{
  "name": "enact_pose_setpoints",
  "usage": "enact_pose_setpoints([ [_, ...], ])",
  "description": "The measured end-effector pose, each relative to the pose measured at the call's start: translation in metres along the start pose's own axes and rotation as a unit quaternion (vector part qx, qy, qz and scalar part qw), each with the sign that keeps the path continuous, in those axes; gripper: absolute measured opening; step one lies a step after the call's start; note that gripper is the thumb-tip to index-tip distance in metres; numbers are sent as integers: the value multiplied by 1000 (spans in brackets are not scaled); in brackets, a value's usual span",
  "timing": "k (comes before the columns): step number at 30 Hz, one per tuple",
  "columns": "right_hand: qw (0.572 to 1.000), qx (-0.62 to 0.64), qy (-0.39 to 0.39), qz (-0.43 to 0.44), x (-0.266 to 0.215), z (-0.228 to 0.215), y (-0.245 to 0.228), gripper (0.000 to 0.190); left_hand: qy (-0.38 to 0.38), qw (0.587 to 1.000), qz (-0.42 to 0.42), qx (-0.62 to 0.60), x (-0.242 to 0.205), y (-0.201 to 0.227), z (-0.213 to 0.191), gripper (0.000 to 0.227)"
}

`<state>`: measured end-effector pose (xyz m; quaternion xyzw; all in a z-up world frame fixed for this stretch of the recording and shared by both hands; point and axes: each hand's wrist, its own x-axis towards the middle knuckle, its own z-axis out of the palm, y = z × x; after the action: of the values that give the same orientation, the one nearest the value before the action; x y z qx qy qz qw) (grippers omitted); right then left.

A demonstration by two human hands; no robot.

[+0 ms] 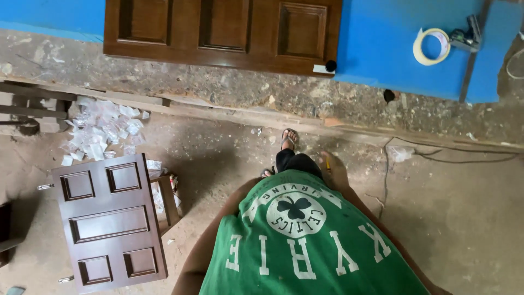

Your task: Measuring and marking a wooden door panel for hardware installation using a square, tape measure, and pencil.

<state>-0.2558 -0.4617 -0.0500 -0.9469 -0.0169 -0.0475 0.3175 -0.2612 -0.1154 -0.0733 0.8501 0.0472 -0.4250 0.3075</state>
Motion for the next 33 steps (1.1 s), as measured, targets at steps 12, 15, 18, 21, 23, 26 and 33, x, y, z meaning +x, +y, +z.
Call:
enact_pose_setpoints([
  [12, 863, -130, -172, 458, -174, -53, 230, 50, -213, 797, 159, -542, -160, 141, -119, 21],
  [15, 858, -86, -183, 472, -205, -60, 223, 61, -214, 853, 134, -456, -117, 137, -71, 29],
  [18, 696, 298, -133, 639, -199, -57, 238, 64, -200, 904, 363, -107, -89, 145, -48, 37],
  [21, 796, 185, -195, 543, -184, -71, 148, 58, -253, 946, 145, -141, -126, 204, -70, 77],
  [23, 848, 90, -229, 469, -156, -96, 84, 54, -264, 951, 132, -89, -118, 218, -70, 77],
  [26, 900, 18, -193, 391, -167, -107, 84, 41, -283, 953, 105, -9, -113, 251, -67, 78],
  [33, 816, 33, -134, 561, -294, -113, 236, 40, -241, 953, -183, -5, -128, 333, -9, 58],
])
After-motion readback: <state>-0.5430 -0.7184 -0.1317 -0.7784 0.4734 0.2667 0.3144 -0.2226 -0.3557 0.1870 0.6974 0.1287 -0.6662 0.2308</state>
